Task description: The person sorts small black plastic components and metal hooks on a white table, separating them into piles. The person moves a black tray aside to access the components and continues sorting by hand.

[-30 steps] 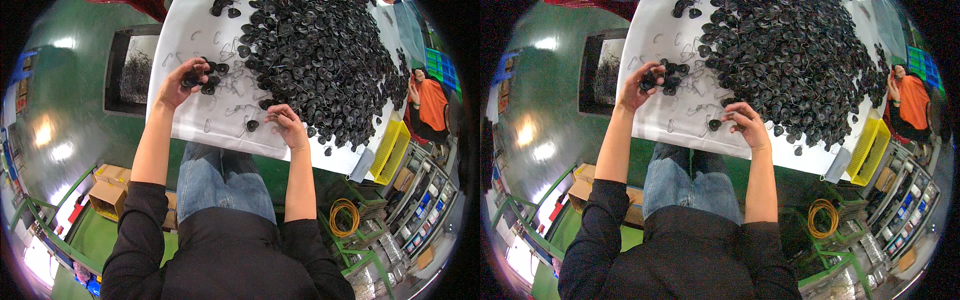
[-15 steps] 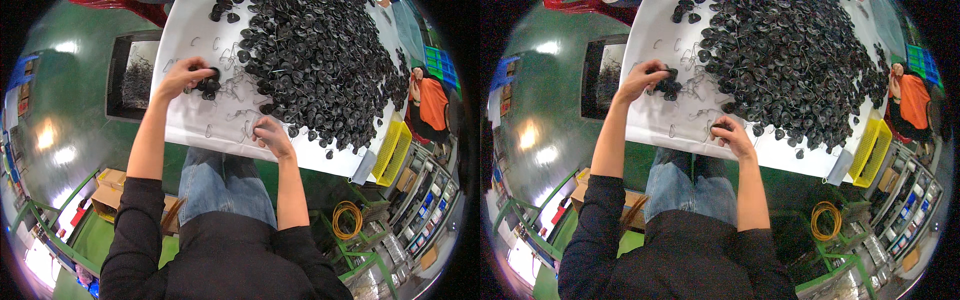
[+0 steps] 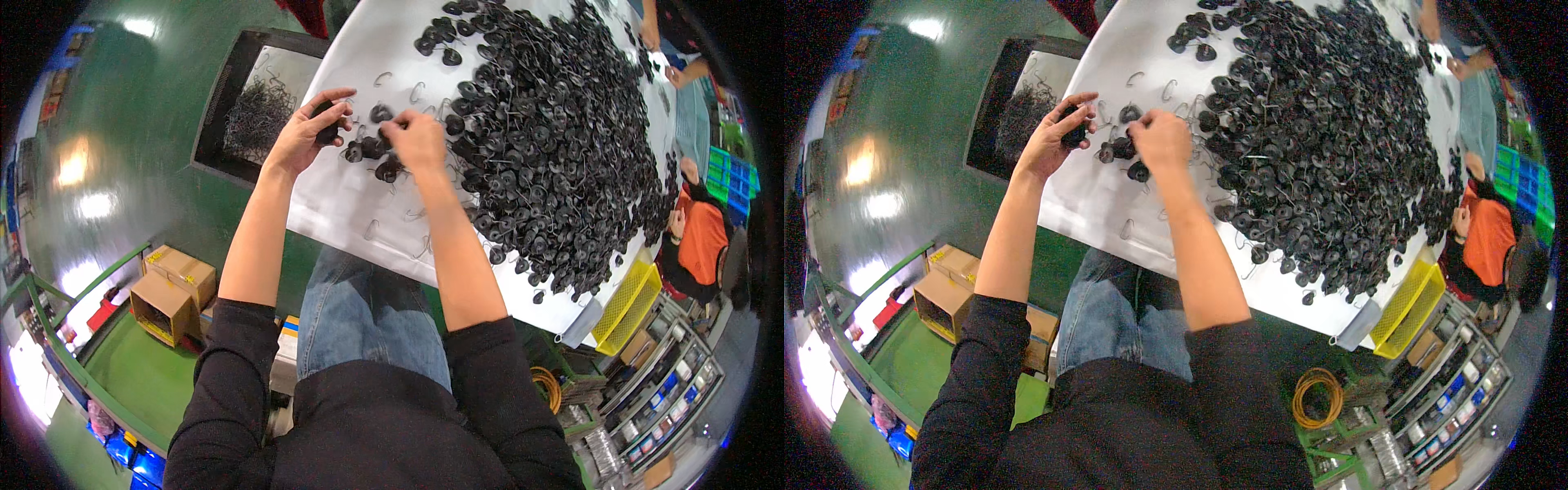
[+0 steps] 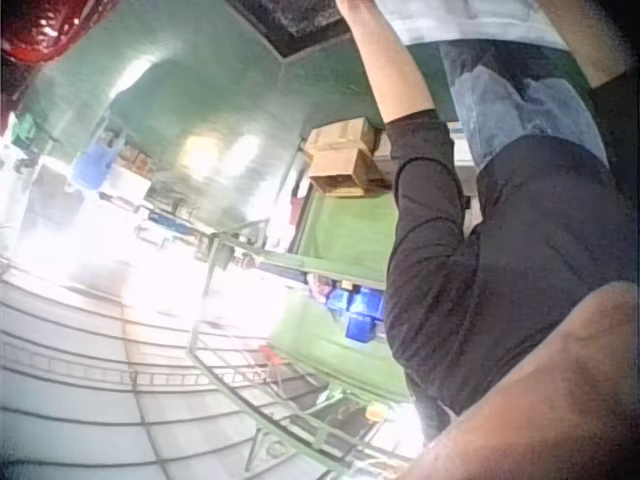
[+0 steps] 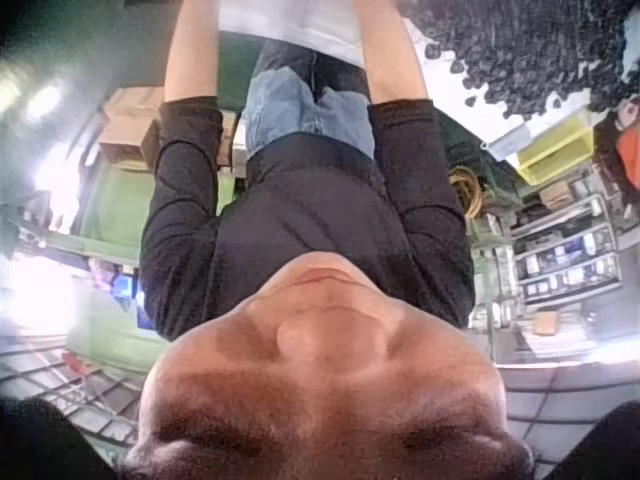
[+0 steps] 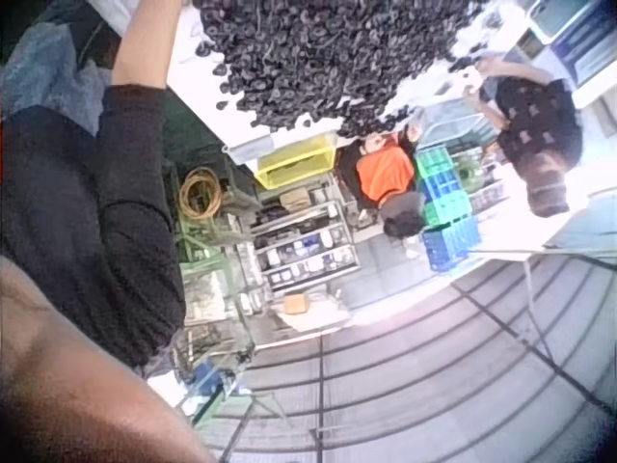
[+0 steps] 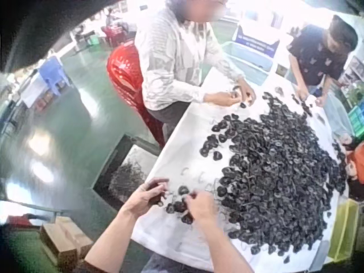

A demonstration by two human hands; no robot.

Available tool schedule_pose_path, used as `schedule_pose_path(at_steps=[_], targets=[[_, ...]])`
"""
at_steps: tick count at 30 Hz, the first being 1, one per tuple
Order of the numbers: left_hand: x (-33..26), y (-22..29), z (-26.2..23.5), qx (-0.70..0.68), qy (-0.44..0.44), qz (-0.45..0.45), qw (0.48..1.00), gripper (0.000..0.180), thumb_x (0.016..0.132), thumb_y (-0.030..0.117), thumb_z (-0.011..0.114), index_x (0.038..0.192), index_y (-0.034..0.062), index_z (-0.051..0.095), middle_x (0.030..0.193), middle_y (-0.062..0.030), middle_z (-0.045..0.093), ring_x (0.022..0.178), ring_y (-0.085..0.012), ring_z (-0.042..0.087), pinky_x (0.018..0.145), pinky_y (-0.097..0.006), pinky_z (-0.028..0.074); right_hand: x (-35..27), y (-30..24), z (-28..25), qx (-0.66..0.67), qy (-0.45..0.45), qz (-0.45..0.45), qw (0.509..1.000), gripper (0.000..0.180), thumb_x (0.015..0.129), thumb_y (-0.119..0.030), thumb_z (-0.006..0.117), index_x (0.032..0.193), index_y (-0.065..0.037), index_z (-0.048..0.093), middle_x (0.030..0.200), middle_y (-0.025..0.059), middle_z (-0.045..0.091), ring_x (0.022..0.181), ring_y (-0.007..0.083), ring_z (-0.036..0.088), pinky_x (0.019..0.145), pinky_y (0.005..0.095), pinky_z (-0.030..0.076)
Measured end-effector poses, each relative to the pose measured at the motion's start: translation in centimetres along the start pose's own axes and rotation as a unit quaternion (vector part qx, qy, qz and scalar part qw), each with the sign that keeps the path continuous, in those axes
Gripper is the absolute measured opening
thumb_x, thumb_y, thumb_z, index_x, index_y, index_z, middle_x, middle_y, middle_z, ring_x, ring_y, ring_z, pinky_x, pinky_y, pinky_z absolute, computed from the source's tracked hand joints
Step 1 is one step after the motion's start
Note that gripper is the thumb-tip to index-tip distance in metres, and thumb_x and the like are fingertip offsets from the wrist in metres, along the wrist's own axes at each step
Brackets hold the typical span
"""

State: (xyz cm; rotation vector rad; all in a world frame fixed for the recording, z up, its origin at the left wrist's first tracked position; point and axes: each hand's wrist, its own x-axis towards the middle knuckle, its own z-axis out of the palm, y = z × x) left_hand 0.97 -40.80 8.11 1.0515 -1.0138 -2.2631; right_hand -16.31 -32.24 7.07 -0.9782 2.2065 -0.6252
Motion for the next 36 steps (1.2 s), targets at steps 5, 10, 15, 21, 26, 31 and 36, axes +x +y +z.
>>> schedule_pose_path(at_steps=[5, 10, 15, 21, 26, 31, 36], targets=[[0.7, -1.2, -0.6, -0.034, 0.041, -0.033, 0.998, 0.029, 0.09, 0.039, 0.058, 0.085, 0.0103, 0.06, 0.07, 0.0023, 0.053, 0.064, -0.0076, 0.05, 0.052, -0.023, 0.039, -0.7, 1.8, -2.4, 0.03, 0.022, -0.1, 0.994, 0.02, 0.071, -0.025, 0.073, 0.079, -0.007, 0.069, 0.076, 0.0114, 0.065, 0.07, 0.0291, 0.061, 0.065, 0.0373, 0.047], [2.1, -3.7, 1.0, 0.378, 0.155, 0.088, 0.908, 0.024, 0.084, 0.025, 0.066, 0.096, 0.0037, 0.067, 0.068, -0.0026, 0.059, 0.06, -0.0111, 0.052, 0.056, -0.025, 0.042, -1.1, 3.3, -3.0, 0.152, 0.072, -0.115, 0.979, 0.013, 0.072, -0.013, 0.074, 0.079, -0.004, 0.068, 0.077, 0.0089, 0.065, 0.069, 0.0204, 0.061, 0.063, 0.0301, 0.045], [3.0, -5.0, 2.3, 0.494, 0.163, 0.166, 0.838, 0.029, 0.077, 0.023, 0.071, 0.099, 0.0048, 0.067, 0.077, -0.0096, 0.064, 0.072, -0.0196, 0.06, 0.066, -0.031, 0.047, -1.0, 4.7, -4.7, 0.106, 0.128, -0.092, 0.982, 0.02, 0.074, -0.015, 0.072, 0.089, -0.005, 0.066, 0.081, 0.0084, 0.067, 0.073, 0.021, 0.063, 0.068, 0.0313, 0.048], [3.9, -5.6, 4.9, 0.589, 0.154, 0.184, 0.771, 0.033, 0.075, 0.027, 0.072, 0.101, 0.0091, 0.061, 0.098, -0.0103, 0.059, 0.085, -0.0292, 0.062, 0.072, -0.04, 0.048, -1.2, 5.0, -4.2, -0.17, 0.069, -0.105, 0.977, 0.035, 0.074, -0.031, 0.073, 0.098, -0.011, 0.058, 0.096, 0.0063, 0.058, 0.081, 0.0288, 0.063, 0.066, 0.0406, 0.05], [5.3, -5.8, 6.2, 0.609, 0.125, 0.184, 0.761, 0.032, 0.074, 0.024, 0.072, 0.098, 0.0082, 0.06, 0.108, -0.0113, 0.055, 0.087, -0.0332, 0.061, 0.074, -0.042, 0.049, -0.6, 3.9, -0.6, -0.183, 0.018, -0.065, 0.981, 0.034, 0.072, -0.028, 0.076, 0.092, -0.005, 0.061, 0.088, 0.0089, 0.06, 0.079, 0.0273, 0.062, 0.068, 0.0376, 0.048], [6.0, -3.7, 5.3, 0.563, 0.021, 0.139, 0.815, 0.027, 0.075, 0.015, 0.069, 0.098, 0.0065, 0.06, 0.102, -0.0115, 0.059, 0.079, -0.0273, 0.062, 0.066, -0.036, 0.049, -1.1, 5.4, -5.2, 0.302, -0.186, 0.106, 0.929, 0.026, 0.073, -0.022, 0.076, 0.076, -0.003, 0.059, 0.065, -0.0023, 0.056, 0.061, 0.01, 0.052, 0.049, 0.0216, 0.035], [3.1, 0.1, 3.0, 0.172, -0.108, -0.039, 0.978, 0.029, 0.085, 0.022, 0.064, 0.109, 0.0081, 0.057, 0.092, -0.0036, 0.06, 0.062, -0.0079, 0.051, 0.049, -0.019, 0.039, -3.0, 6.1, -7.2, 0.534, -0.246, 0.083, 0.805, 0.013, 0.08, -0.014, 0.067, 0.087, -0.006, 0.06, 0.085, -0.0004, 0.057, 0.065, 0.0082, 0.054, 0.049, 0.0184, 0.036]])
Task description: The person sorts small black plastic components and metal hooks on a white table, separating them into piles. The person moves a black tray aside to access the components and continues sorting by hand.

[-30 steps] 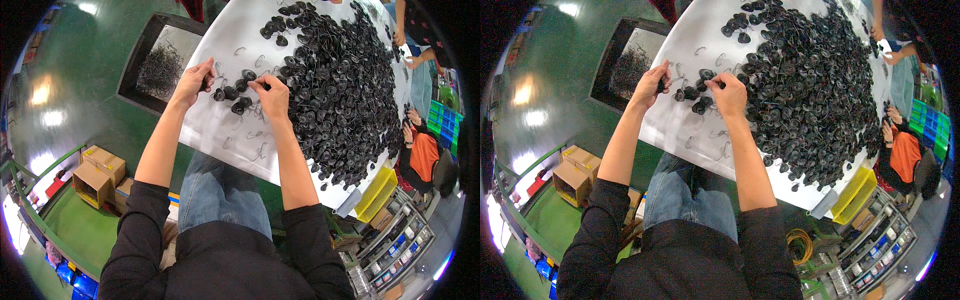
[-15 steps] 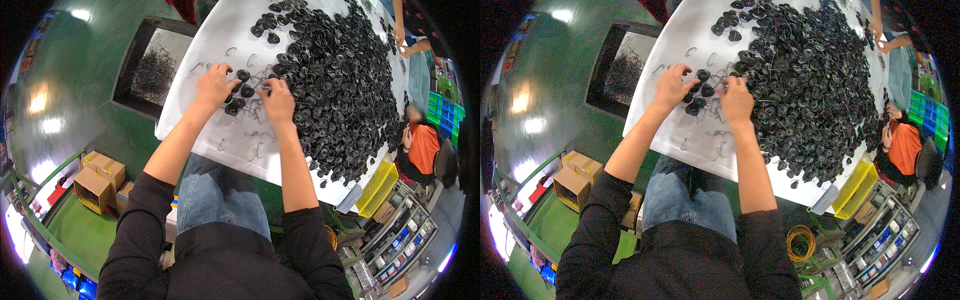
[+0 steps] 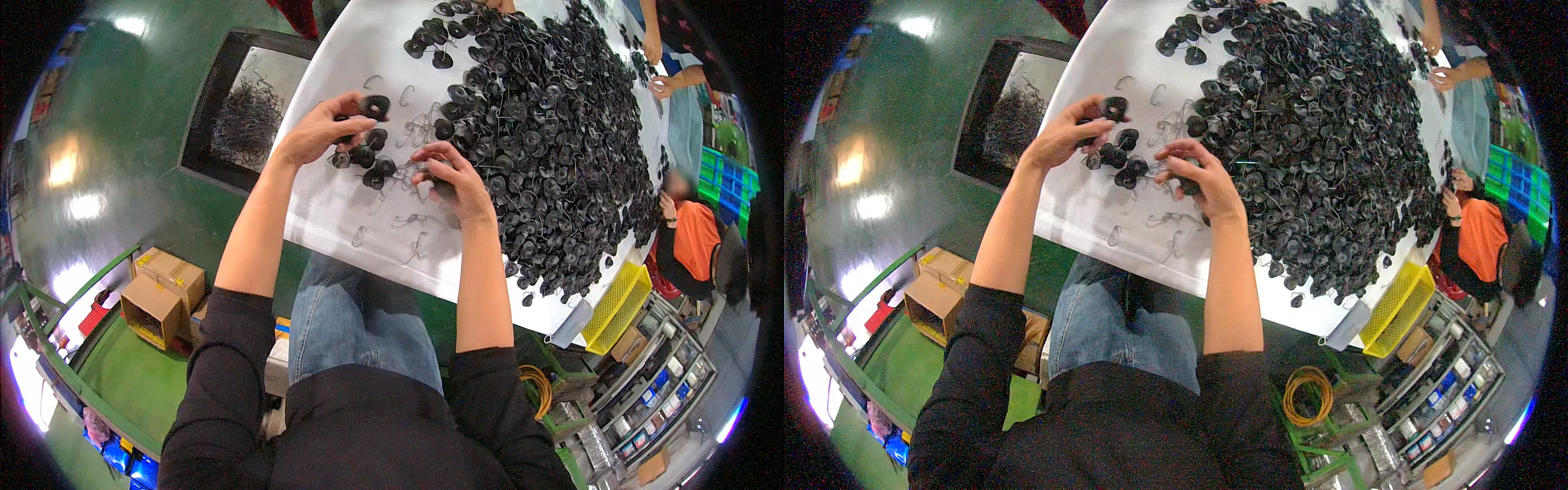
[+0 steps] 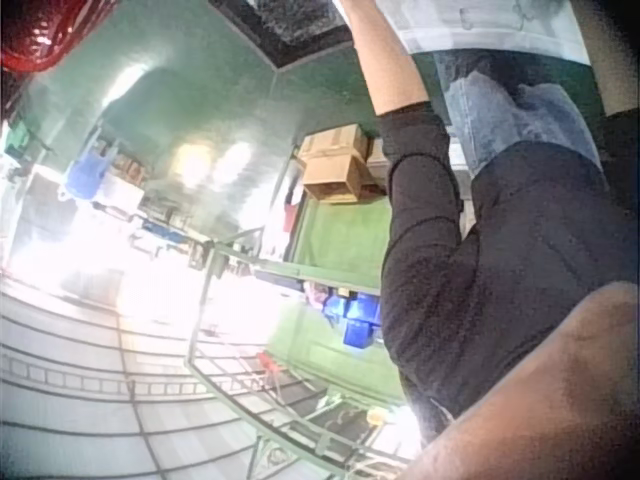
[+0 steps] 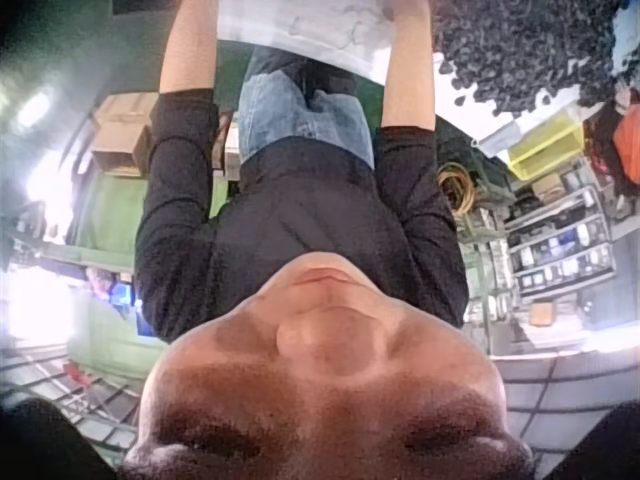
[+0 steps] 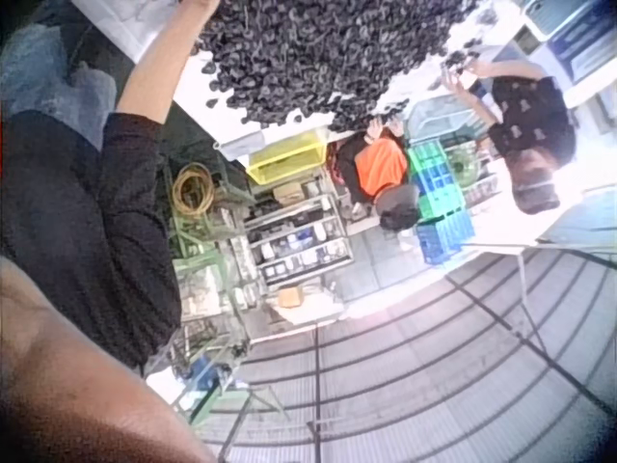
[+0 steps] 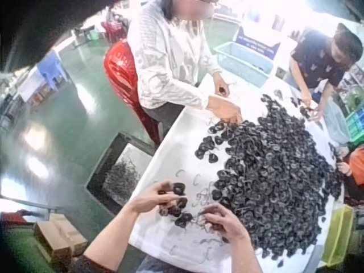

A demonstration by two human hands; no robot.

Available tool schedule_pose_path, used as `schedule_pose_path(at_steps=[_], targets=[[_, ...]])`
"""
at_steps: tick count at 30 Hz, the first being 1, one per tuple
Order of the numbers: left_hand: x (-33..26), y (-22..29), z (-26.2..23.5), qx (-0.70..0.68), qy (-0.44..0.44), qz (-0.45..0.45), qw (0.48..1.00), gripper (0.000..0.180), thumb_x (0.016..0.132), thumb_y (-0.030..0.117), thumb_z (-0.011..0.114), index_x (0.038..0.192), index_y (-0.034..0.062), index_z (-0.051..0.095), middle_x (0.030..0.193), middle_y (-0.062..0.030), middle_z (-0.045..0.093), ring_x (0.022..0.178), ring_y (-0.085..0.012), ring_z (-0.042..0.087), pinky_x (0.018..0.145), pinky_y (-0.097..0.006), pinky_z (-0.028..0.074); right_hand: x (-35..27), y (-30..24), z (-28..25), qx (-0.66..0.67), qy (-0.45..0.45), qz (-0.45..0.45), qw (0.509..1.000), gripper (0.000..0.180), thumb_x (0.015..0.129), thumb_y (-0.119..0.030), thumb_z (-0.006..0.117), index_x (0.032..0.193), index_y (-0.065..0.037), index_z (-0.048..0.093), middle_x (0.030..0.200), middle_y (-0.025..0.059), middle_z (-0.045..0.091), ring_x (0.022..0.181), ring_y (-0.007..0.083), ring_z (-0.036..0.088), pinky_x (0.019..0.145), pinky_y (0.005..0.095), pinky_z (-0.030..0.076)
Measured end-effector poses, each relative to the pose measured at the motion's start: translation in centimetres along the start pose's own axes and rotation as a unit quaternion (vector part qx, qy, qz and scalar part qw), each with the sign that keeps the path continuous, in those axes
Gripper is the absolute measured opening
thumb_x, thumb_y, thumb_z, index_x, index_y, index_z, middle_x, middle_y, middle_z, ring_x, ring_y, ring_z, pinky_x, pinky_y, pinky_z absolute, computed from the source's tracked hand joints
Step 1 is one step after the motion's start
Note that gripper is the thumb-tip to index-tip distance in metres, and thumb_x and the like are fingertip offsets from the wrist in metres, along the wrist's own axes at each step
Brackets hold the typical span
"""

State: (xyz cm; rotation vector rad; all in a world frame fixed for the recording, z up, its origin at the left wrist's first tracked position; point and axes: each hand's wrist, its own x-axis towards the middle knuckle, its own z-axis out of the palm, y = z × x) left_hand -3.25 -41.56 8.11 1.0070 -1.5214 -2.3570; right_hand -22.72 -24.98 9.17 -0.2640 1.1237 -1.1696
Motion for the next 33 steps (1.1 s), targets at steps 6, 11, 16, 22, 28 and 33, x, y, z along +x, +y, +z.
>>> schedule_pose_path(at_steps=[6, 11, 16, 22, 28, 33], targets=[[-1.0, -0.9, -0.7, -0.231, 0.016, 0.017, 0.973, 0.021, 0.089, 0.025, 0.058, 0.101, 0.0079, 0.055, 0.084, -0.0043, 0.059, 0.06, -0.0089, 0.052, 0.044, -0.018, 0.034, 6.8, 2.8, 4.3, -0.723, 0.04, -0.218, 0.654, 0.016, 0.077, -0.017, 0.066, 0.091, -0.009, 0.065, 0.096, 0.0051, 0.064, 0.08, 0.0238, 0.065, 0.067, 0.0349, 0.05], [-2.8, -1.8, -2.3, -0.328, 0.015, 0.061, 0.943, 0.027, 0.09, 0.031, 0.054, 0.102, 0.0069, 0.054, 0.089, -0.006, 0.059, 0.065, -0.0129, 0.057, 0.045, -0.019, 0.037, 5.8, 0.9, 4.2, -0.728, 0.048, -0.174, 0.662, 0.014, 0.075, -0.019, 0.067, 0.084, -0.009, 0.067, 0.088, 0.0082, 0.065, 0.078, 0.0263, 0.064, 0.067, 0.036, 0.05], [-3.9, -2.5, -1.6, -0.343, 0.114, 0.037, 0.932, 0.025, 0.089, 0.024, 0.058, 0.105, 0.0056, 0.057, 0.099, -0.0078, 0.059, 0.081, -0.0154, 0.061, 0.048, -0.019, 0.043, 4.4, -0.6, 3.3, -0.4, 0.055, -0.092, 0.91, 0.026, 0.066, -0.02, 0.078, 0.085, -0.004, 0.068, 0.059, 0.0029, 0.057, 0.057, 0.0121, 0.053, 0.052, 0.0271, 0.042], [-2.5, -3.1, -0.3, -0.111, 0.12, -0.015, 0.987, 0.024, 0.088, 0.018, 0.061, 0.107, 0.0038, 0.064, 0.09, -0.0053, 0.063, 0.072, -0.0096, 0.056, 0.053, -0.018, 0.043, 4.4, -1.4, 2.3, -0.531, 0.218, -0.073, 0.815, 0.031, 0.07, -0.022, 0.077, 0.094, -0.008, 0.062, 0.078, 0.0073, 0.065, 0.071, 0.0241, 0.063, 0.061, 0.0364, 0.048], [-1.3, -3.6, 3.0, 0.223, 0.208, -0.008, 0.952, 0.022, 0.082, 0.02, 0.068, 0.098, 0.0044, 0.068, 0.072, -0.0052, 0.065, 0.063, -0.0077, 0.058, 0.054, -0.024, 0.047, 4.7, 2.1, 4.0, -0.706, 0.119, -0.061, 0.695, 0.038, 0.069, -0.028, 0.077, 0.098, -0.011, 0.06, 0.093, 0.0129, 0.066, 0.09, 0.032, 0.062, 0.074, 0.0413, 0.049], [-0.9, -4.0, 3.7, 0.288, 0.222, -0.009, 0.931, 0.026, 0.076, 0.021, 0.072, 0.095, 0.0037, 0.068, 0.073, -0.0117, 0.065, 0.066, -0.0196, 0.063, 0.062, -0.033, 0.05, 2.8, 0.6, 1.1, -0.402, 0.117, -0.007, 0.908, 0.024, 0.072, -0.021, 0.076, 0.086, -0.004, 0.065, 0.081, 0.0036, 0.063, 0.065, 0.0131, 0.057, 0.05, 0.0241, 0.041]])
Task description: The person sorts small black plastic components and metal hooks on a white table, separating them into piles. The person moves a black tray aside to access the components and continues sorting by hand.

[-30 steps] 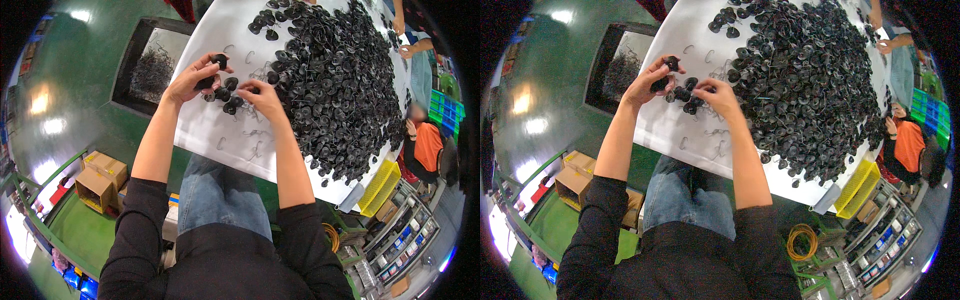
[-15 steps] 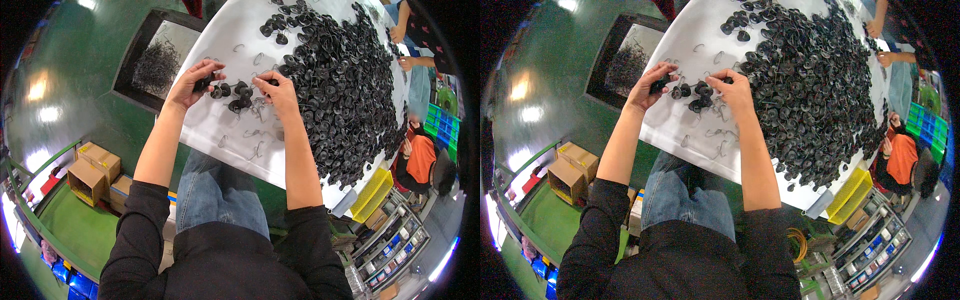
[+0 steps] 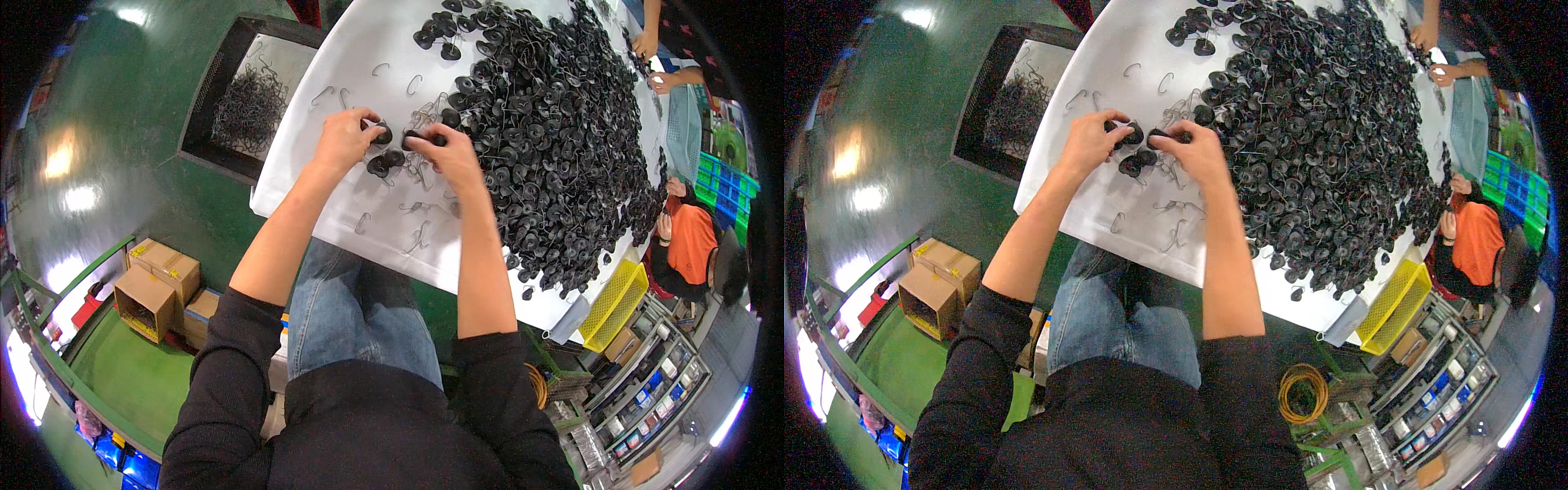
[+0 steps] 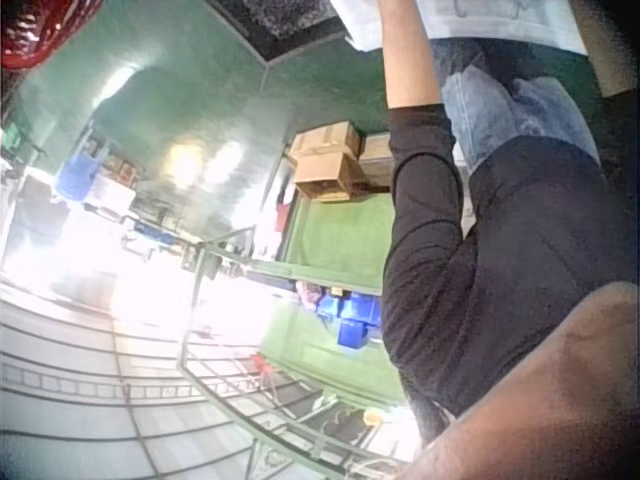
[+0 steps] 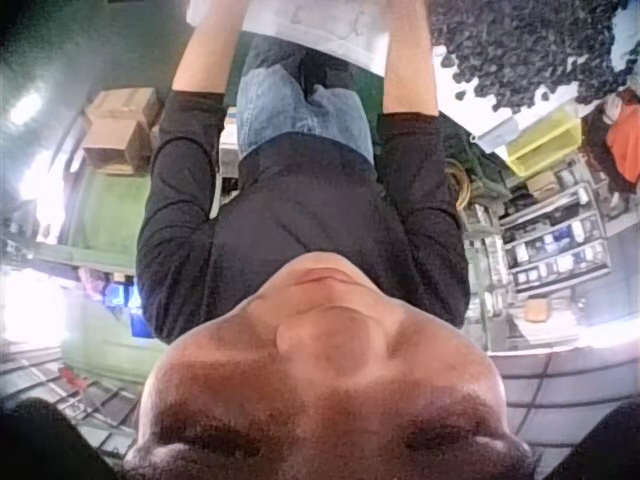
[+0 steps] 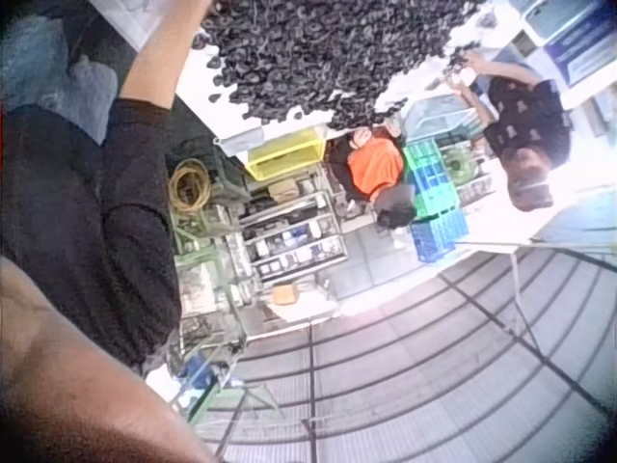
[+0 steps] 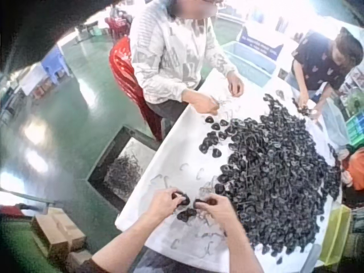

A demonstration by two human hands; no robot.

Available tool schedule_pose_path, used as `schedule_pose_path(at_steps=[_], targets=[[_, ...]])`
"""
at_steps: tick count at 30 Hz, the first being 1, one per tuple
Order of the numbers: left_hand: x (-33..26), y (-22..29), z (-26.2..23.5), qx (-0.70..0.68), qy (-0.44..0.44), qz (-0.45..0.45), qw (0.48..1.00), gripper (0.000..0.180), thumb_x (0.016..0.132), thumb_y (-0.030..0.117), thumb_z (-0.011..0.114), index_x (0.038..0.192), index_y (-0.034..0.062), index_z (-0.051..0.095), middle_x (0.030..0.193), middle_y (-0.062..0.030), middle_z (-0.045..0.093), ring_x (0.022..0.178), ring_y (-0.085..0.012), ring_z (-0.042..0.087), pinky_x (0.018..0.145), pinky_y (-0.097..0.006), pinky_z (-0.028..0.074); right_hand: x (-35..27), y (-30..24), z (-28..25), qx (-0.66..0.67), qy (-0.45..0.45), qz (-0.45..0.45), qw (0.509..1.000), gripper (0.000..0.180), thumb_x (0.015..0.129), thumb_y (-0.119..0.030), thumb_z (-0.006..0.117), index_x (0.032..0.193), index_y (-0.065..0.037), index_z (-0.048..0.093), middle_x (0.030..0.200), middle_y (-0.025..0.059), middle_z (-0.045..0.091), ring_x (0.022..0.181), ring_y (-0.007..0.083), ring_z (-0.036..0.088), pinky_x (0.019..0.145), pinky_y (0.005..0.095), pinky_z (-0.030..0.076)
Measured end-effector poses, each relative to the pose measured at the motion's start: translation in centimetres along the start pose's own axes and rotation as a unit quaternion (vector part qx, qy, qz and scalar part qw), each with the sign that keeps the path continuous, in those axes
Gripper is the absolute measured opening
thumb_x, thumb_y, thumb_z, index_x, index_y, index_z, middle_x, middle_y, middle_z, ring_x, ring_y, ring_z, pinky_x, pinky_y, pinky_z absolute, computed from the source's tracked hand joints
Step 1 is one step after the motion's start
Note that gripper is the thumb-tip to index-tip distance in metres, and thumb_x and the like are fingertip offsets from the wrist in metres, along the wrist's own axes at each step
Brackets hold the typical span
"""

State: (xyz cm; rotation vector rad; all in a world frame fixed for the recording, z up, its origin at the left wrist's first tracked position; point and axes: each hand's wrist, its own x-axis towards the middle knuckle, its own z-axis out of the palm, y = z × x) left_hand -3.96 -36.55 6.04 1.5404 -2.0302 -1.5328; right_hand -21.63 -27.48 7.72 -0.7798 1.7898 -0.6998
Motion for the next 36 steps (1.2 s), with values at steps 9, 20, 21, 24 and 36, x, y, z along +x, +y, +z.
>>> schedule_pose_path(at_steps=[9, 20, 21, 24, 36], targets=[[1.0, -0.6, 2.9, 0.212, 0.076, 0.129, 0.966, 0.026, 0.069, 0.02, 0.074, 0.084, 0.0028, 0.061, 0.085, -0.0148, 0.064, 0.083, -0.0339, 0.062, 0.071, -0.042, 0.049, -1.3, 0.8, 0.3, 0.071, -0.037, 0.032, 0.996, 0.035, 0.076, -0.023, 0.073, 0.101, -0.003, 0.059, 0.075, 0.0034, 0.063, 0.06, 0.0118, 0.057, 0.047, 0.0227, 0.039], [1.3, -0.8, -5.2, -0.334, -0.281, -0.091, 0.895, 0.031, 0.08, 0.015, 0.069, 0.107, 0.001, 0.06, 0.075, -0.0012, 0.056, 0.059, -0.0073, 0.048, 0.049, -0.022, 0.039, -2.7, 2.2, 0.5, 0.469, -0.13, 0.104, 0.868, 0.022, 0.084, -0.024, 0.066, 0.094, -0.007, 0.057, 0.072, 0.0021, 0.056, 0.065, 0.0126, 0.058, 0.045, 0.0208, 0.036], [1.0, -1.3, -6.1, -0.398, -0.285, -0.095, 0.867, 0.03, 0.085, 0.014, 0.065, 0.111, 0.0009, 0.057, 0.077, 0.0004, 0.055, 0.055, -0.0068, 0.043, 0.044, -0.019, 0.033, -2.8, 2.4, 0.7, 0.478, -0.104, 0.107, 0.866, 0.021, 0.084, -0.024, 0.066, 0.094, -0.007, 0.057, 0.072, 0.002, 0.056, 0.065, 0.0125, 0.058, 0.045, 0.0209, 0.036], [0.2, -3.1, -7.5, -0.574, -0.251, -0.118, 0.77, 0.028, 0.087, 0.015, 0.061, 0.111, 0.0012, 0.057, 0.076, -0.0005, 0.055, 0.055, -0.0065, 0.043, 0.042, -0.017, 0.032, -2.1, 2.3, 1.9, 0.398, -0.073, 0.117, 0.907, 0.025, 0.08, -0.021, 0.071, 0.096, -0.007, 0.057, 0.075, 0.0024, 0.058, 0.068, 0.0124, 0.059, 0.046, 0.0213, 0.039], [-0.2, -5.2, -5.1, -0.736, -0.313, -0.131, 0.585, 0.02, 0.093, 0.024, 0.053, 0.086, 0.0055, 0.052, 0.099, -0.0079, 0.054, 0.086, -0.0152, 0.052, 0.049, -0.019, 0.045, -1.2, 1.5, 6.7, -0.262, 0.177, -0.036, 0.948, 0.041, 0.062, -0.023, 0.082, 0.088, -0.001, 0.059, 0.086, 0.0187, 0.065, 0.08, 0.0356, 0.061, 0.072, 0.0419, 0.048]])
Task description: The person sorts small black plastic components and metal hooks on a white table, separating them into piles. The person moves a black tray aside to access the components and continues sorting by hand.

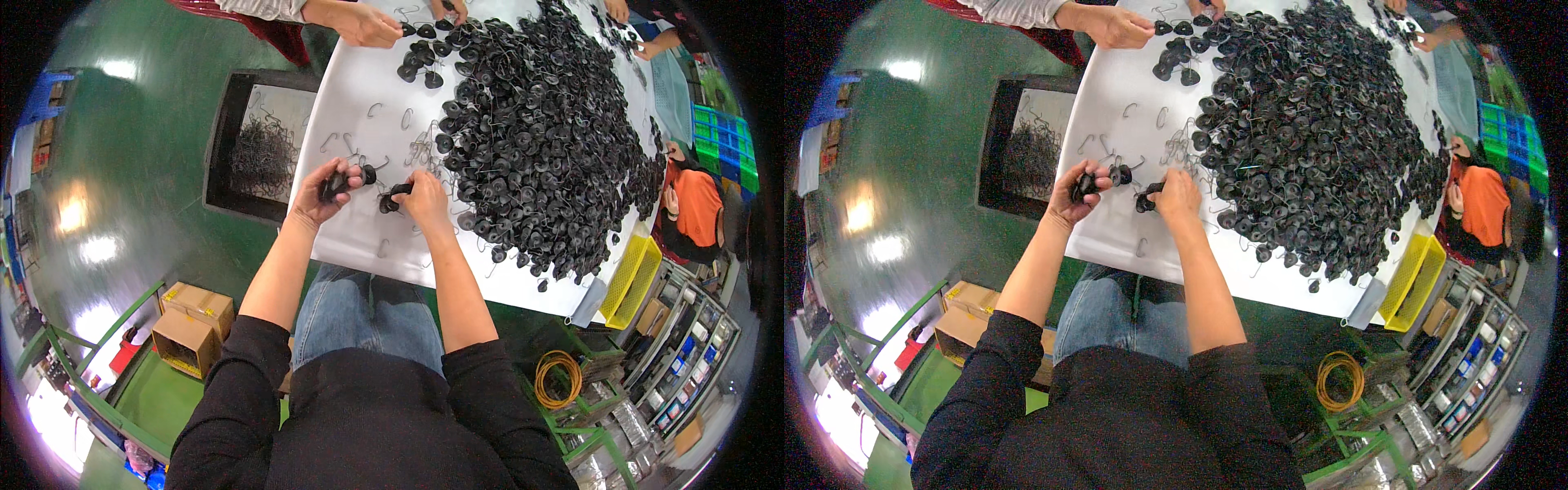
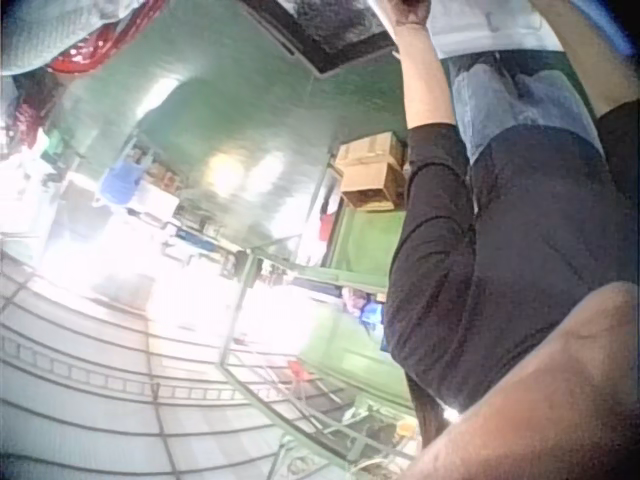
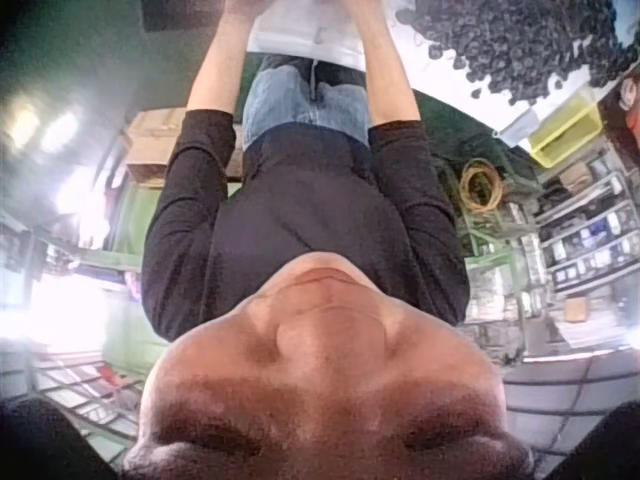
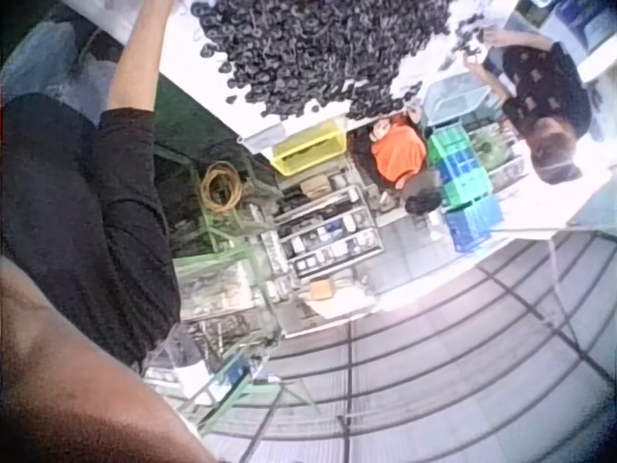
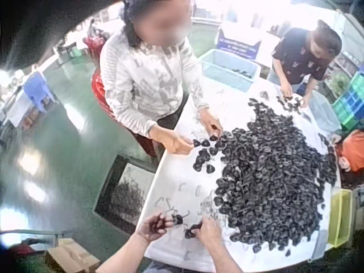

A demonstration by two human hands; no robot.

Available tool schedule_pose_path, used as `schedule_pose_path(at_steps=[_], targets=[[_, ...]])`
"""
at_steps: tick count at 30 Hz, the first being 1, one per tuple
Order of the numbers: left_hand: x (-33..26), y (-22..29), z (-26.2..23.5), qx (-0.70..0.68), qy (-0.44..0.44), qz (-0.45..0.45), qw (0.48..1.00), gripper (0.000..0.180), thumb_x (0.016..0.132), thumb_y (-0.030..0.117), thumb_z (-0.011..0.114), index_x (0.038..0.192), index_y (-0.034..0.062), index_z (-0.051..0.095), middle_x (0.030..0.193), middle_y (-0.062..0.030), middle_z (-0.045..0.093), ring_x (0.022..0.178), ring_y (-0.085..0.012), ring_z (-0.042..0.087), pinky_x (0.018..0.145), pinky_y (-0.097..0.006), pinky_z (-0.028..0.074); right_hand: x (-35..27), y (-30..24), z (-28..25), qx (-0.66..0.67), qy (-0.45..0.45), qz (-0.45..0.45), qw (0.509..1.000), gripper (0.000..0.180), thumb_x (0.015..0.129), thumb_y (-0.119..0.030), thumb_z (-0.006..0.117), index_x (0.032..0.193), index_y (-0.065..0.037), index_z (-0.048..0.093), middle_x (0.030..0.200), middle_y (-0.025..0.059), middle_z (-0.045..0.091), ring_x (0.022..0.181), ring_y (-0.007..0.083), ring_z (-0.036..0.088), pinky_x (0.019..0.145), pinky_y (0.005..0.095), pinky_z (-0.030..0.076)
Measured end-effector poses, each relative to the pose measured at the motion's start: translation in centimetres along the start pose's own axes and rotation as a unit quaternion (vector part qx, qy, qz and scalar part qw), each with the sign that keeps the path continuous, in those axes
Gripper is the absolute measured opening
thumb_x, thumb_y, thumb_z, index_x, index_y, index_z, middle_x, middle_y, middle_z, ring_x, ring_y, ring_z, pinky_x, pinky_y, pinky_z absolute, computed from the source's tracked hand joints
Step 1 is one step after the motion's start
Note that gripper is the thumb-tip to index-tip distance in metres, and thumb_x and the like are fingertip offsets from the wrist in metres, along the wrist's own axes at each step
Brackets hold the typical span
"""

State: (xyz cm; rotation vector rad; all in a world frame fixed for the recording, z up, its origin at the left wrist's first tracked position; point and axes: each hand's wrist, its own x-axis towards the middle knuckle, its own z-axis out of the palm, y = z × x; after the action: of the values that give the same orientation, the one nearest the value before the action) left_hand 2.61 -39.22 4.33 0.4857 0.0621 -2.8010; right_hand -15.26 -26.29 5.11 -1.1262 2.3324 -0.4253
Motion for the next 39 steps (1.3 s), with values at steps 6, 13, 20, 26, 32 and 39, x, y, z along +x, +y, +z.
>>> schedule_pose_path(at_steps=[6, 13, 20, 26, 32, 39], targets=[[1.5, -1.6, 2.2, 0.354, 0.262, -0.028, 0.897, 0.024, 0.09, 0.029, 0.06, 0.1, 0.0079, 0.064, 0.086, -0.0022, 0.063, 0.07, -0.0097, 0.058, 0.054, -0.023, 0.047, 0.4, 1.0, -2.2, 0.198, -0.154, 0.067, 0.966, 0.03, 0.067, -0.02, 0.079, 0.079, 0.001, 0.062, 0.072, 0.0108, 0.064, 0.067, 0.019, 0.061, 0.059, 0.0293, 0.045], [3.0, -4.1, 6.2, 0.541, 0.216, -0.007, 0.813, 0.023, 0.083, 0.021, 0.068, 0.098, 0.0046, 0.065, 0.079, -0.0006, 0.063, 0.064, -0.0076, 0.055, 0.055, -0.023, 0.044, -1.1, 0.3, -4.7, 0.559, -0.136, 0.167, 0.8, 0.02, 0.08, -0.024, 0.07, 0.083, -0.006, 0.062, 0.08, 0.0039, 0.065, 0.067, 0.0124, 0.061, 0.056, 0.0261, 0.044], [5.6, -9.3, 11.9, 0.796, 0.037, 0.319, 0.513, 0.018, 0.076, 0.01, 0.071, 0.092, 0.0056, 0.063, 0.09, -0.01, 0.061, 0.079, -0.0256, 0.061, 0.066, -0.032, 0.05, -1.0, -0.5, -5.3, 0.932, -0.042, 0.129, 0.335, 0.032, 0.093, -0.037, 0.053, 0.092, -0.007, 0.063, 0.087, 0.0052, 0.063, 0.083, 0.0184, 0.062, 0.072, 0.0304, 0.052], [9.7, -15.1, 15.2, 0.804, -0.12, 0.437, 0.385, 0.016, 0.073, 0.009, 0.067, 0.085, 0.0036, 0.059, 0.093, -0.0108, 0.056, 0.094, -0.0317, 0.053, 0.085, -0.042, 0.042, -2.3, 3.2, -9.3, 0.913, 0.029, 0.106, 0.392, 0.033, 0.094, -0.04, 0.048, 0.098, -0.008, 0.057, 0.098, 0.0087, 0.06, 0.093, 0.0203, 0.059, 0.082, 0.0333, 0.049], [15.6, -26.0, 19.2, 0.807, -0.202, 0.425, 0.355, 0.011, 0.074, 0.015, 0.061, 0.081, 0.0064, 0.06, 0.097, -0.0078, 0.055, 0.107, -0.0297, 0.049, 0.094, -0.048, 0.034, -6.5, 12.1, -15.4, 0.878, 0.174, 0.039, 0.444, 0.032, 0.094, -0.037, 0.048, 0.095, -0.008, 0.06, 0.095, 0.0076, 0.062, 0.092, 0.0191, 0.06, 0.084, 0.0328, 0.048], [22.1, -43.1, 24.9, 0.806, -0.256, 0.407, 0.347, 0.017, 0.081, 0.012, 0.056, 0.097, 0.0104, 0.062, 0.119, -0.0087, 0.051, 0.122, -0.0318, 0.04, 0.105, -0.052, 0.023, -12.1, 30.7, -23.7, 0.921, 0.32, 0.043, 0.217, 0.013, 0.085, -0.014, 0.056, 0.093, -0.004, 0.058, 0.091, 0.0077, 0.061, 0.087, 0.0196, 0.06, 0.08, 0.0335, 0.053]])
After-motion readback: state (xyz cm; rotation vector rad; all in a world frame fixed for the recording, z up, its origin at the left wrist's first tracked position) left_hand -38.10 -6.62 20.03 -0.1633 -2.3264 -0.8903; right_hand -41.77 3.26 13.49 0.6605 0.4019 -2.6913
